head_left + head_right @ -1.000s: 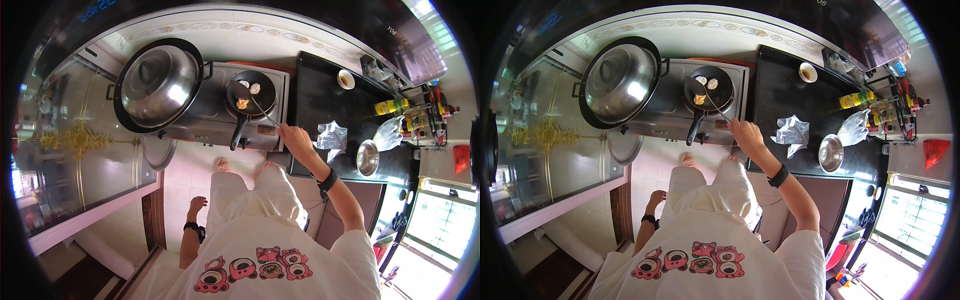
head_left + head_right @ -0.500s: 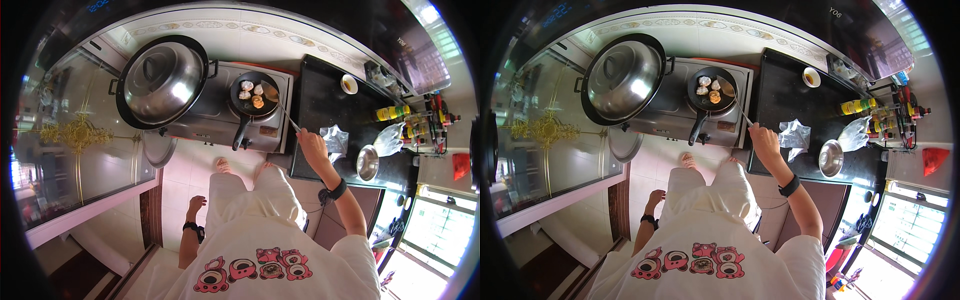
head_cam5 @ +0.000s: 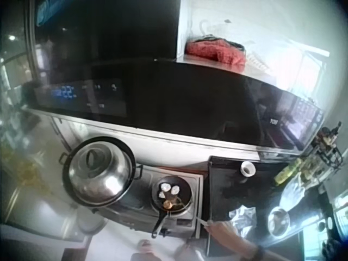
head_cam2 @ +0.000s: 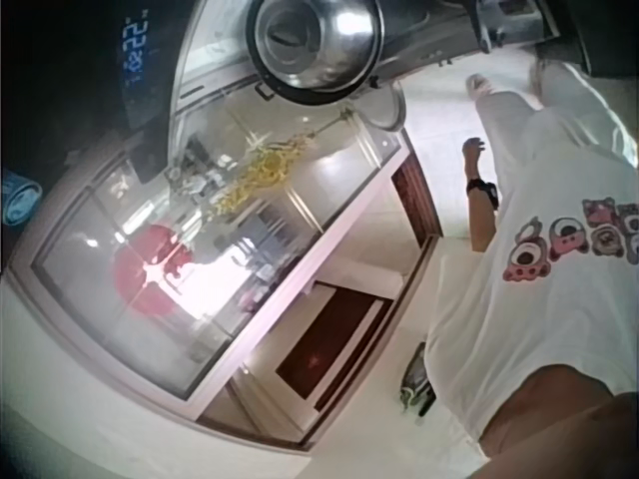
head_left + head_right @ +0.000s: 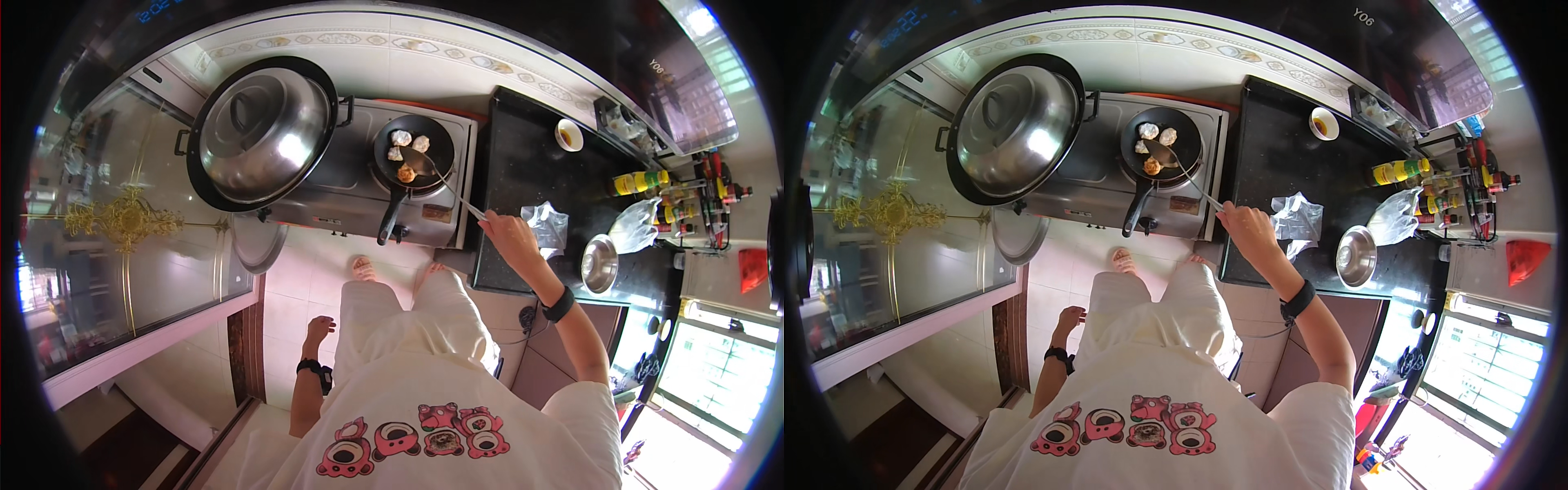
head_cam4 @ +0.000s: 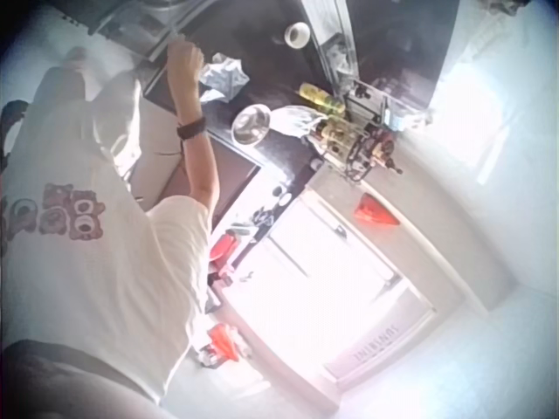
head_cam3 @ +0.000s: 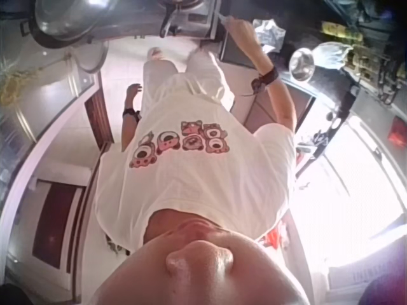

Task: The recorder prepares dumplings by frying them in a small pan, cleaning a large metal tray, and then flipping the dumplings.

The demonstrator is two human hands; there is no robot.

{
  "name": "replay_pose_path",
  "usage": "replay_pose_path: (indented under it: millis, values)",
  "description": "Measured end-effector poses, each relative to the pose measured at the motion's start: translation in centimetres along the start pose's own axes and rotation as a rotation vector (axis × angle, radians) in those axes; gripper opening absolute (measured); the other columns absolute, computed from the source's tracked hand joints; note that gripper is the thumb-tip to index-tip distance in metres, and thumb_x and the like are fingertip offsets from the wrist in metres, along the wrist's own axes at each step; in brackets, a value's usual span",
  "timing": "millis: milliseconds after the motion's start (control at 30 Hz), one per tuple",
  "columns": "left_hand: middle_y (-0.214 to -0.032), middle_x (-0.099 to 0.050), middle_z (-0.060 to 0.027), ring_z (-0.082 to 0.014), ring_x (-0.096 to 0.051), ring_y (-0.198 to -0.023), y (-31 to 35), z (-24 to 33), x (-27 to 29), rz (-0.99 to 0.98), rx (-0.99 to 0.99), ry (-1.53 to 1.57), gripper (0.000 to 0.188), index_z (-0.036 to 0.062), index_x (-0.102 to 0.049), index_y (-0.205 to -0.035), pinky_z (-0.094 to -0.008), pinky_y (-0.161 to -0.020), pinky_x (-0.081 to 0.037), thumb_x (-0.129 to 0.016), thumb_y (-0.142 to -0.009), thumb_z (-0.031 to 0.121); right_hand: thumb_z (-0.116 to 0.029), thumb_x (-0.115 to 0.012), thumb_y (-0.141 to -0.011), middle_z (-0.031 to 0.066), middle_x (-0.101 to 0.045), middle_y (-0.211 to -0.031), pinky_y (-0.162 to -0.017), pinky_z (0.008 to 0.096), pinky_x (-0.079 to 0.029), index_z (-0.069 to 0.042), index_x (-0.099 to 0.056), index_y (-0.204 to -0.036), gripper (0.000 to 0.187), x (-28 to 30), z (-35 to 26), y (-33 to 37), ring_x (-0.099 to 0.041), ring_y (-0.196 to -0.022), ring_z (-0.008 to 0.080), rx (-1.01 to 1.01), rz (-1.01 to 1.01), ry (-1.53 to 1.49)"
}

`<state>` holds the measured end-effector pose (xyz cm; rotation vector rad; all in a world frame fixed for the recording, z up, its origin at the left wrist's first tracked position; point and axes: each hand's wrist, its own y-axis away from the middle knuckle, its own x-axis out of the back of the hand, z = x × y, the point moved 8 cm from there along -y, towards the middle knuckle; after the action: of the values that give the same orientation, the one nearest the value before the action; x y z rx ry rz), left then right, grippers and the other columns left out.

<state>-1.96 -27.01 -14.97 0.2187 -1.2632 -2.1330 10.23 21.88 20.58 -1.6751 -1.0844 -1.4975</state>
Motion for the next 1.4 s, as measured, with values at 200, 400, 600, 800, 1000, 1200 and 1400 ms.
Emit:
replay_pose_path:
  millis: [200,400,600,800,1000,1200,1400]
  values:
    - [-0.083,-0.064,-0.0157,-0.0218,-0.063,-0.069,-0.1,-0.2,-0.4,0.007,-0.014,0.021,0.023,-0.0068,-0.057,-0.094,-0.0305,-0.059,-0.053,-0.043,-0.087,0.01,-0.027,-0.049,-0.087,0.0146,-0.054,-0.054,-0.047,0.0415,-0.046,-0.004,-0.048,-0.073,0.027,-0.4,-0.9,-0.8,-0.056,-0.053,0.034,0.028,0.005,-0.075]
    - [-0.083,-0.064,-0.016,-0.0218,-0.064,-0.071,-0.3,-1.1,-0.7,-0.014,0.001,0.06,0.024,-0.0071,-0.057,-0.095,-0.0304,-0.059,-0.054,-0.042,-0.087,0.01,-0.027,-0.049,-0.088,0.0156,-0.054,-0.054,-0.047,0.0417,-0.046,-0.003,-0.048,-0.073,0.028,-1.7,-0.1,-1.3,-0.056,-0.053,0.0347,0.006,0.005,-0.04]
    - [-0.082,-0.064,-0.0155,-0.0212,-0.064,-0.071,0.3,0.0,-0.5,0.011,0.002,0.04,0.024,-0.0067,-0.058,-0.094,-0.0304,-0.059,-0.054,-0.043,-0.086,0.011,-0.026,-0.048,-0.088,0.0184,-0.055,-0.056,-0.047,0.0442,-0.045,-0.003,-0.049,-0.074,0.027,0.2,2.6,-0.9,-0.057,-0.055,0.0368,-0.141,0.107,-0.064]
    - [-0.082,-0.063,-0.0131,-0.02,-0.062,-0.068,-1.1,-2.6,-0.6,-0.034,0.012,0.116,0.025,-0.0047,-0.058,-0.095,-0.0288,-0.056,-0.05,-0.044,-0.086,0.013,-0.026,-0.047,-0.089,0.0207,-0.055,-0.058,-0.051,0.046,-0.045,-0.002,-0.049,-0.071,0.03,-1.4,4.3,-3.3,-0.055,-0.058,0.0398,-0.191,0.116,-0.091]
    - [-0.081,-0.063,-0.0136,-0.0198,-0.062,-0.068,-1.0,-0.9,-0.1,-0.005,-0.002,0.087,0.024,-0.0046,-0.058,-0.095,-0.0285,-0.056,-0.05,-0.045,-0.086,0.014,-0.025,-0.049,-0.088,0.0164,-0.052,-0.053,-0.048,0.0389,-0.042,0.002,-0.055,-0.071,0.032,-4.0,6.4,-5.1,-0.054,-0.049,0.0296,-0.211,0.046,-0.52]
    - [-0.082,-0.064,-0.0154,-0.0207,-0.064,-0.07,-0.7,-0.7,0.1,0.013,0.016,0.05,0.024,-0.0063,-0.058,-0.093,-0.0296,-0.058,-0.053,-0.046,-0.086,0.013,-0.023,-0.051,-0.087,0.0109,-0.048,-0.049,-0.046,0.0317,-0.04,0.003,-0.057,-0.074,0.029,-3.5,5.2,-3.9,-0.048,-0.043,0.0193,-0.319,-0.129,-0.766]
    - [-0.082,-0.064,-0.0114,-0.0186,-0.062,-0.067,0.2,0.1,-0.6,0.017,0.017,0.023,0.025,-0.0026,-0.06,-0.095,-0.0285,-0.057,-0.05,-0.046,-0.085,0.015,-0.025,-0.051,-0.088,0.0189,-0.053,-0.057,-0.047,0.039,-0.042,0.0,-0.053,-0.073,0.028,-1.8,2.8,-3.3,-0.05,-0.05,0.0369,-0.106,0.054,-0.5]
